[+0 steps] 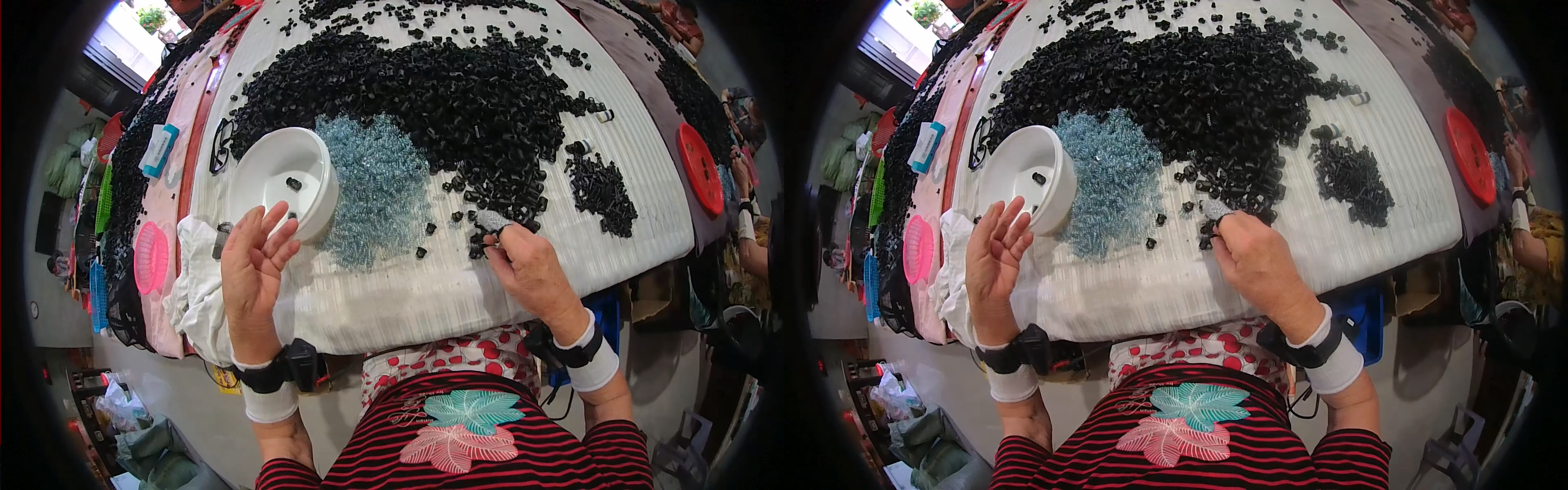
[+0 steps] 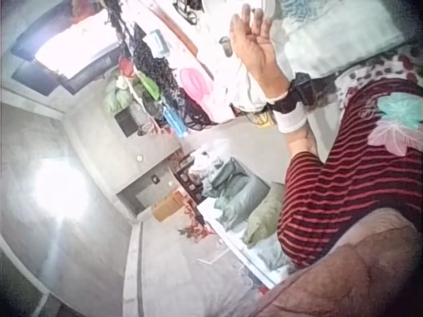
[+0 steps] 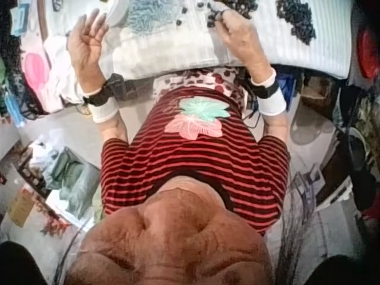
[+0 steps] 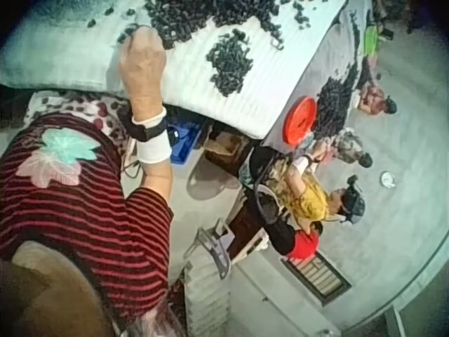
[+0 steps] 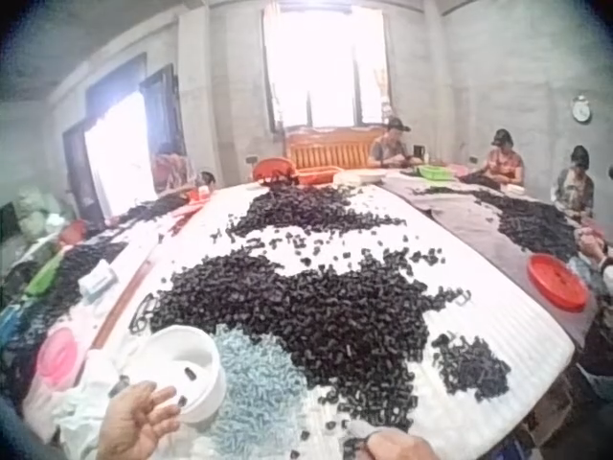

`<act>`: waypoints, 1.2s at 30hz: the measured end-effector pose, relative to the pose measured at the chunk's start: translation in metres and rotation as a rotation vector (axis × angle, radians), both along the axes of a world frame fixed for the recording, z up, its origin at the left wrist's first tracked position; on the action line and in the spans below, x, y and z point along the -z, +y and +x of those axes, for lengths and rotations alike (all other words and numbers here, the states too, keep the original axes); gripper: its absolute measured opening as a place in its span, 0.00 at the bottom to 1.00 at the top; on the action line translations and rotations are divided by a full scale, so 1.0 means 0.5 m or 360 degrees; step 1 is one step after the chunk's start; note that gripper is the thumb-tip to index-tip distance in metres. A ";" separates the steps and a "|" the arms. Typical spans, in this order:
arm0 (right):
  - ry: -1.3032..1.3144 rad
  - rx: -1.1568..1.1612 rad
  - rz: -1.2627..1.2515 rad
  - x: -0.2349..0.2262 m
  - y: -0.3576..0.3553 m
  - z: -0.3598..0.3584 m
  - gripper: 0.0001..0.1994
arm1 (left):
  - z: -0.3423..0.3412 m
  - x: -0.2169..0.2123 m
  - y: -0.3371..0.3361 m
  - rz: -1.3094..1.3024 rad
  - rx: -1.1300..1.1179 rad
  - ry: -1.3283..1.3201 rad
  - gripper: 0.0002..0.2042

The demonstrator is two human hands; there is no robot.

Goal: Sorting small black shoe components from a large pile on a table.

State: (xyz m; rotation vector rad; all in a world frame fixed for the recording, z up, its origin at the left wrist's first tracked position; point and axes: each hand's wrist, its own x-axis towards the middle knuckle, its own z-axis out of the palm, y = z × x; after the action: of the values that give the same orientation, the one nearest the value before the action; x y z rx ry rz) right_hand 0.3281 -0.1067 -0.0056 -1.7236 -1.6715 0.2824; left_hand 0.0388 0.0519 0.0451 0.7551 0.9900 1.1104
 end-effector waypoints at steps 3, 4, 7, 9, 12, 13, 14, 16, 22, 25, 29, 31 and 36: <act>-0.0046 0.0016 0.0087 -0.015 0.017 0.002 0.05 | -0.011 0.009 -0.020 0.0065 0.0065 -0.0173 0.11; -0.0058 0.0013 0.0189 -0.017 0.025 0.002 0.06 | -0.008 0.013 -0.029 0.0063 0.0071 -0.0175 0.11; -0.0162 -0.0082 0.0172 -0.028 0.052 -0.010 0.05 | 0.024 0.027 -0.060 0.0010 0.0597 -0.0186 0.09; -0.0266 -0.0127 0.0186 -0.030 0.069 -0.006 0.04 | 0.044 0.042 -0.078 -0.0086 0.0745 -0.0153 0.10; -0.0496 -0.0092 0.0137 -0.029 0.090 0.012 0.03 | 0.069 0.056 -0.099 -0.0272 0.0979 -0.0128 0.12; -0.0498 -0.0132 0.0150 -0.031 0.095 0.012 0.04 | 0.071 0.060 -0.102 -0.0369 0.1060 -0.0139 0.13; -0.0498 -0.0133 0.0149 -0.031 0.097 0.006 0.04 | 0.069 0.064 -0.103 -0.0369 0.1060 -0.0139 0.13; -0.0463 -0.0233 0.0064 -0.033 0.101 -0.007 0.04 | 0.069 0.072 -0.103 -0.0406 0.1096 -0.0115 0.14; -0.0435 -0.0343 0.0064 -0.012 0.109 -0.034 0.04 | 0.061 0.080 -0.092 -0.0360 0.0971 -0.0154 0.15; -0.0438 -0.0453 0.0113 -0.017 0.111 -0.048 0.04 | 0.057 0.071 -0.091 -0.0341 0.0947 -0.0156 0.15; -0.0415 -0.0564 0.0026 -0.022 0.127 -0.060 0.04 | 0.052 0.074 -0.090 -0.0333 0.0951 -0.0201 0.16; -0.0471 -0.0582 0.0025 -0.017 0.120 -0.044 0.03 | 0.052 0.079 -0.099 -0.0322 0.0969 -0.0129 0.17; -0.0191 -0.0334 -0.0011 -0.017 0.086 0.003 0.03 | 0.060 0.078 -0.087 -0.0300 0.0884 -0.0176 0.17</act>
State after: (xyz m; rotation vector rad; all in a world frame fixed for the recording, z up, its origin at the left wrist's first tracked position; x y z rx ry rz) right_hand 0.3294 -0.0639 0.0029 -1.5987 -1.9454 0.2863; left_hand 0.0689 0.0082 0.0062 0.7450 0.7156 0.5612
